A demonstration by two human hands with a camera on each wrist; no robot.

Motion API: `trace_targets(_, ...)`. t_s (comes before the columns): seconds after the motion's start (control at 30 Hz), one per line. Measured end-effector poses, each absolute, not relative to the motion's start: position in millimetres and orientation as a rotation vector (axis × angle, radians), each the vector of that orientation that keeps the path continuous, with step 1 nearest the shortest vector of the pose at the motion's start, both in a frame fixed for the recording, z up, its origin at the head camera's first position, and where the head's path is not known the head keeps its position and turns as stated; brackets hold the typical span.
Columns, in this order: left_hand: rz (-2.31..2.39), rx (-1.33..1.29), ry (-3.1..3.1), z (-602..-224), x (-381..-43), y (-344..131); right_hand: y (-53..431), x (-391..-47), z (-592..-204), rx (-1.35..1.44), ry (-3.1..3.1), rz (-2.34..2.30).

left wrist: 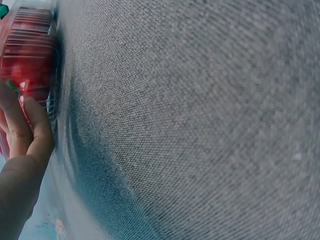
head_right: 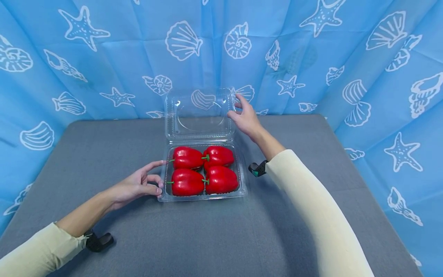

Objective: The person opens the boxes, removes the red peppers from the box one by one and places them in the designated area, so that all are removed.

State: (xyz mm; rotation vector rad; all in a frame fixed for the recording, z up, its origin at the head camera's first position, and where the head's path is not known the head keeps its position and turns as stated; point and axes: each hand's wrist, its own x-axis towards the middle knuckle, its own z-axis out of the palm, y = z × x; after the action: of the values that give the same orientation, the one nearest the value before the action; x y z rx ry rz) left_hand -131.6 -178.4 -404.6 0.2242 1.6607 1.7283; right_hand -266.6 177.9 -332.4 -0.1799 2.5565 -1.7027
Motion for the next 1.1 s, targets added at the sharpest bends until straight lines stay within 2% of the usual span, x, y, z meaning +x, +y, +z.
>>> trace_targets(0.43, 1.725, 0.230, 1.663, -404.6, -131.6, -177.2, 189.1, -259.9, -345.0, -0.139, 2.535, -1.582)
trace_targets(1.1, 1.730, 0.264, 1.619, -405.3, -128.6, -180.6, 206.0, -242.2, -349.9, -0.322, 2.572, -1.321)
